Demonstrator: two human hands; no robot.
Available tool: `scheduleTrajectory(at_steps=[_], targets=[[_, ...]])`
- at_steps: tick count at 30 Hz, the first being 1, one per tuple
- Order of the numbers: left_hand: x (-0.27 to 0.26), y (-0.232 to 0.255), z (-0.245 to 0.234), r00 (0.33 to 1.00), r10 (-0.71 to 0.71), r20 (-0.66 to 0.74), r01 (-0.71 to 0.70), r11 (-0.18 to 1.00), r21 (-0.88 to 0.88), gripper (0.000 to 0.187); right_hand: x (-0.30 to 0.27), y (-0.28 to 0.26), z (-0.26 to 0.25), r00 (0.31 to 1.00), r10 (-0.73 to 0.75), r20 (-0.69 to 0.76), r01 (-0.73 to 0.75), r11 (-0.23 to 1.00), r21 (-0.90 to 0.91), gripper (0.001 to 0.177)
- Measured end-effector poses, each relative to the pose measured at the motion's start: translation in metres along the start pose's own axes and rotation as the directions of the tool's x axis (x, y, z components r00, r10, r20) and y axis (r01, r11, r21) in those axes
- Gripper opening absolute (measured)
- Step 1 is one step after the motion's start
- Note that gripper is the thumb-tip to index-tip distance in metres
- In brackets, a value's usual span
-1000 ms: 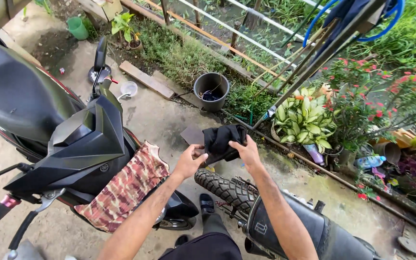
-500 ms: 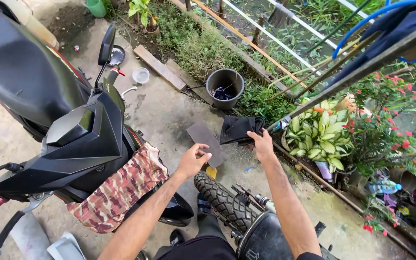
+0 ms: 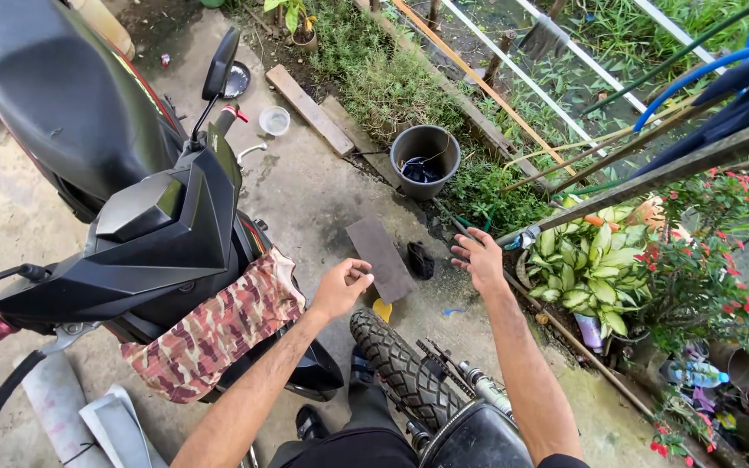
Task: The recorder is repairing or cleaning motorcycle helmets and organizing tools in a workshop area.
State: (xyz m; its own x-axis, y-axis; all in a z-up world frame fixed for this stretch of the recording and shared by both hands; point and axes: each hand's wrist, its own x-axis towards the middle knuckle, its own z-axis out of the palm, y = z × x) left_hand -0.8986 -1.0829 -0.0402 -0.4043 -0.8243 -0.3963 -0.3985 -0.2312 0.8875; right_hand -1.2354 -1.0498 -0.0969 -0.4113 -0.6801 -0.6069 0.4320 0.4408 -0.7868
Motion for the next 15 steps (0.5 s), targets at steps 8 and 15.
scheduleTrajectory(at_steps=[8, 15], targets=[[0.008, 0.002, -0.010, 0.998, 0.054, -0.040, -0.055, 0.998, -0.030, 0.031, -0.029, -0.022, 0.032, 0.992, -0.029, 0.119, 0.038, 0.996, -0.078, 0.048], [-0.001, 0.028, -0.029, 0.989, 0.073, -0.128, -0.081, 0.995, -0.060, 0.030, -0.054, -0.044, 0.067, 0.970, -0.072, 0.234, 0.100, 0.989, -0.107, 0.041]])
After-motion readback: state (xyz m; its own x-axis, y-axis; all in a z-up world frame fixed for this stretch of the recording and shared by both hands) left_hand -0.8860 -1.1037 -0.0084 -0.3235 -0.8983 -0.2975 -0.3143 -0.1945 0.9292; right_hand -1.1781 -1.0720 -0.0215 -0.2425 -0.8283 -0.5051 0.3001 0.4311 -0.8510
